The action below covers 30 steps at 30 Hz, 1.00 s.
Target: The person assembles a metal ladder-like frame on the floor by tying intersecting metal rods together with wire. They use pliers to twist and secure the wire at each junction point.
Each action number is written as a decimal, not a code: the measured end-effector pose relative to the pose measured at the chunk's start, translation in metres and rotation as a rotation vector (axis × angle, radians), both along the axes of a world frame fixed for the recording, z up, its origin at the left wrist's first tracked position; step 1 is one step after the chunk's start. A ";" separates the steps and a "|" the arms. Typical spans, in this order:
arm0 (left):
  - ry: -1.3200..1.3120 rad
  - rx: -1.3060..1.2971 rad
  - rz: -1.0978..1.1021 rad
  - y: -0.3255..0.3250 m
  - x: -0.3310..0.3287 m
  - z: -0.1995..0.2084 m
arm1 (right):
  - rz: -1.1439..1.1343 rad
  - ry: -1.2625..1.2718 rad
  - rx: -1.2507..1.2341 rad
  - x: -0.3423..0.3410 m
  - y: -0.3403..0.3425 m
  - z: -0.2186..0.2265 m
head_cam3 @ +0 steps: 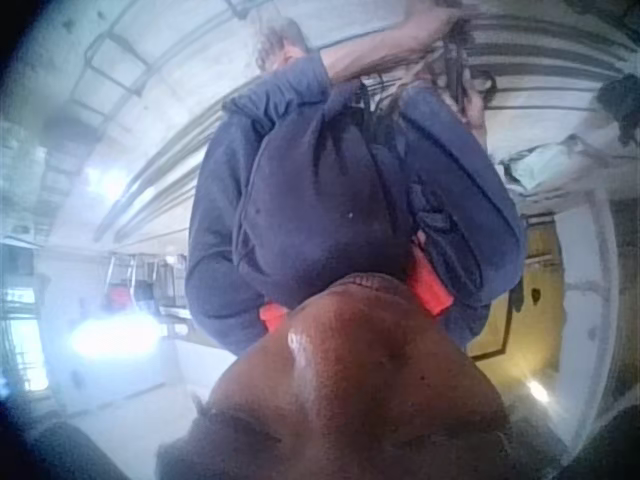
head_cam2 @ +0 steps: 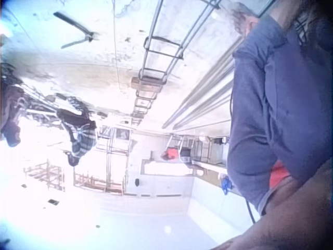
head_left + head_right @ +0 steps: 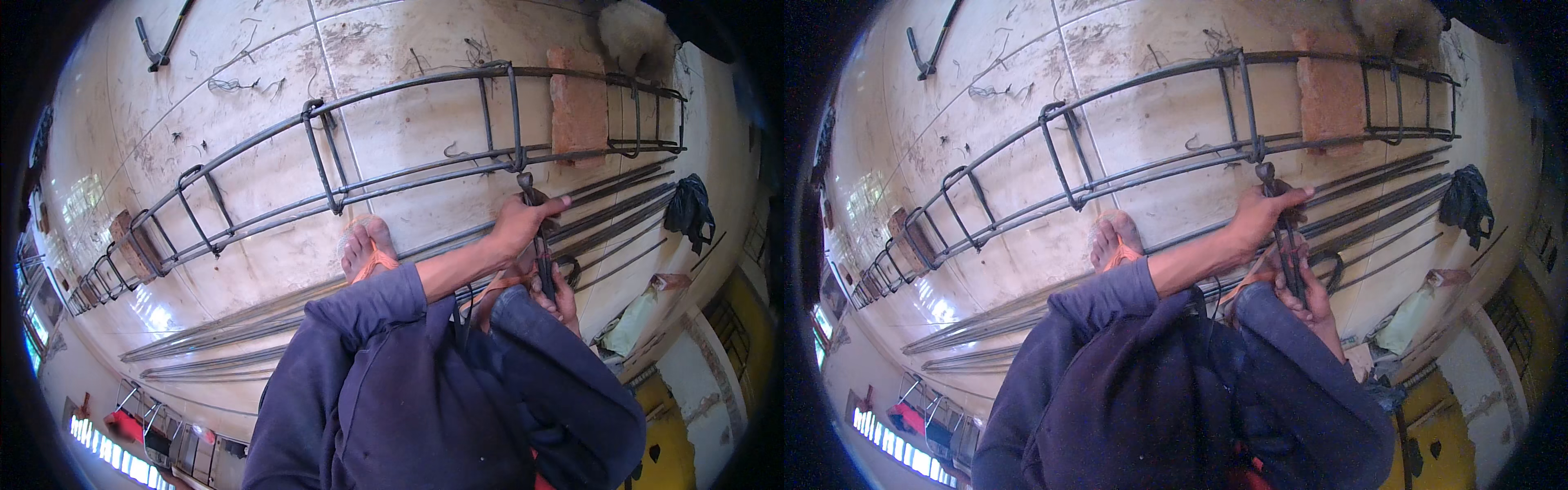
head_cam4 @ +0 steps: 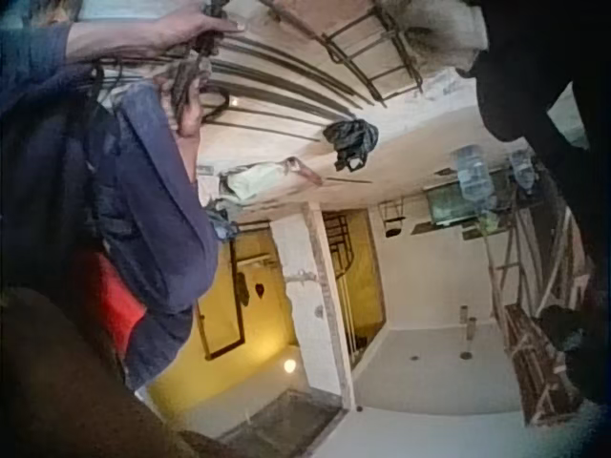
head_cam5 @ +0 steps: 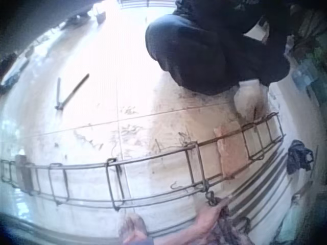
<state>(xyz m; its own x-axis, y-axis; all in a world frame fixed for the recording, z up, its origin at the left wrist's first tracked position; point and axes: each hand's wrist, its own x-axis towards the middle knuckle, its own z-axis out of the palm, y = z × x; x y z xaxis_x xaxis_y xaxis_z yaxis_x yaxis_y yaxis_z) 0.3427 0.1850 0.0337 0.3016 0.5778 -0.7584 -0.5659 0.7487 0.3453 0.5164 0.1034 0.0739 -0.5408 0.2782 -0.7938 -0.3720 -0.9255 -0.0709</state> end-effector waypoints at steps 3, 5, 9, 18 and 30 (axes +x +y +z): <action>-0.025 -0.092 -0.024 0.004 0.001 0.005 | 0.099 -0.293 0.255 -0.012 0.000 0.017; 0.105 -0.095 0.000 0.003 0.009 0.003 | 0.303 -0.638 0.555 -0.025 0.002 0.026; 0.195 -0.044 0.004 0.002 0.018 -0.011 | 0.658 -0.991 0.826 -0.041 0.023 0.045; -0.027 0.106 -0.170 -0.004 -0.018 0.008 | -0.122 0.368 -0.212 0.003 -0.023 -0.026; 0.012 0.045 -0.146 -0.005 -0.010 0.002 | 0.601 -0.885 0.664 -0.018 -0.010 0.004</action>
